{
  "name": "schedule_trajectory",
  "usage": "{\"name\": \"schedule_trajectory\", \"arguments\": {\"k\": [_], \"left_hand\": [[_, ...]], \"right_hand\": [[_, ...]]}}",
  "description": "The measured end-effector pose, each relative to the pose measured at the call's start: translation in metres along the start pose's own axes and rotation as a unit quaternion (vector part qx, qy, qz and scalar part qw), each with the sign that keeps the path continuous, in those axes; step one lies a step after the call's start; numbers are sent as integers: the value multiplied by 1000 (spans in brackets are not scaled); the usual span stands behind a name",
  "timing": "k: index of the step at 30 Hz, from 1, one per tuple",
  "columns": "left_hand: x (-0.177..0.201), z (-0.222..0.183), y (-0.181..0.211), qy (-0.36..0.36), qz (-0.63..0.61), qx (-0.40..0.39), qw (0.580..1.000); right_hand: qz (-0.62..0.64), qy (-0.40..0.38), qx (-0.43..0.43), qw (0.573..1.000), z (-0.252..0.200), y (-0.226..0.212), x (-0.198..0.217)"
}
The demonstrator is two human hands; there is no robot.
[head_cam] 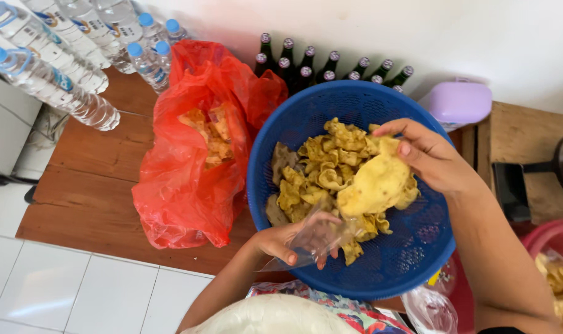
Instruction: The person repeatedly picks fried snack pieces from a blue basket and places them into small clear plastic bags. They arrange the snacks inside each bag, then set the filled bags into a pink basket. The process continues throughout the clip.
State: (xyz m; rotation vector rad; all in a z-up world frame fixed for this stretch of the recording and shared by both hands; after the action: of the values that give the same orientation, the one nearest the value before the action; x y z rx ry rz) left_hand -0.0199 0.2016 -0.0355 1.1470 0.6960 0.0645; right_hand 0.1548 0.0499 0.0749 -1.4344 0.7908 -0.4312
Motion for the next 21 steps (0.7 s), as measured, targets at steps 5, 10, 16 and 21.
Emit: {"name": "schedule_trajectory", "arguments": {"k": [5, 10, 16, 21], "left_hand": [[-21, 7, -5, -22, -3, -2, 1000], [-39, 8, -13, -54, -25, 10, 998], [-51, 12, -25, -27, -61, 8, 998], [-55, 10, -30, 32, -126, -5, 991]], "right_hand": [[22, -11, 24, 999, -25, -23, -30], [-65, -67, -40, 995, -38, -18, -49], [-184, -133, -34, 973, -42, -15, -88], [-322, -128, -10, 938, -46, -20, -107]]}}
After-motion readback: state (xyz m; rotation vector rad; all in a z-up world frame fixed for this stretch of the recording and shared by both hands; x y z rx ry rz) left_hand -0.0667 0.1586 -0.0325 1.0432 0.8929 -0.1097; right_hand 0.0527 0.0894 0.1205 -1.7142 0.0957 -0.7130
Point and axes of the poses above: each hand's wrist, its own z-axis towards the middle knuckle, its own x-axis out of the back of the hand, y = z × x, the point moved 9 cm from there along z, towards the middle knuckle, and after that the axes turned 7 degrees about z, right-handed, at the moved point
